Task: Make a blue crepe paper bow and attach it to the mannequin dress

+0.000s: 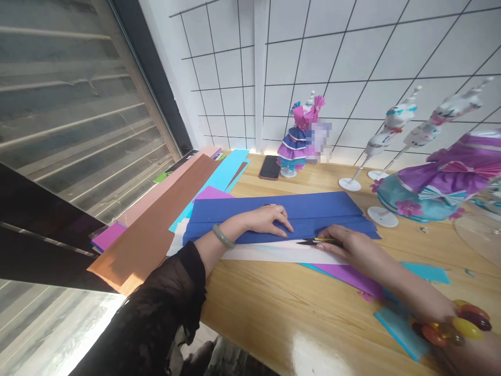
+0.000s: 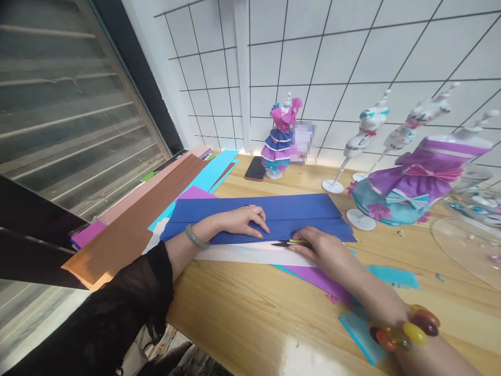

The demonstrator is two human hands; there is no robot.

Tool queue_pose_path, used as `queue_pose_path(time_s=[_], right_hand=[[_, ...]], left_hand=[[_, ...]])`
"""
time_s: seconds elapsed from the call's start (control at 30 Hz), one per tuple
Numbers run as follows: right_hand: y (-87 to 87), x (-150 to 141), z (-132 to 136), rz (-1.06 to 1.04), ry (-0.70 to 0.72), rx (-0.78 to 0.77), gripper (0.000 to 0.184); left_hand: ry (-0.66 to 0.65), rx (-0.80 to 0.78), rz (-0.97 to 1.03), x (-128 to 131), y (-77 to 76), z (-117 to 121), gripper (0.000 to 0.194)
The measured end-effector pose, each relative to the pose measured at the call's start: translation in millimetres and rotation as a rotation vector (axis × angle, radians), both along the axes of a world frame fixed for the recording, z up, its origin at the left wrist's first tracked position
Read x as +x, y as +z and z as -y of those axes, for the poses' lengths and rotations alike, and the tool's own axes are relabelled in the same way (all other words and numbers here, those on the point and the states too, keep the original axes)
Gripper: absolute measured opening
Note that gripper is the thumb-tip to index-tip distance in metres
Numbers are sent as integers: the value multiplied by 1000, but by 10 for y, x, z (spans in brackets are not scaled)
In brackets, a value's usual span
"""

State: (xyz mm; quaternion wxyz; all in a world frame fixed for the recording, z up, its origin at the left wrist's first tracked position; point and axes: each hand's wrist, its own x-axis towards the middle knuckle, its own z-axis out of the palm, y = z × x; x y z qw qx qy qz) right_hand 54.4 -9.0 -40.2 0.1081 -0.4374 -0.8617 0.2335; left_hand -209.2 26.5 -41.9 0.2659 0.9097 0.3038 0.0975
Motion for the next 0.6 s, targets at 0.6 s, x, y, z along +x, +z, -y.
queue_pose_path(time_s=[0.6], right_hand=[[-14, -72, 12, 27, -19, -16, 36]], left_hand=[[-9, -34, 18, -13, 4, 7, 27]])
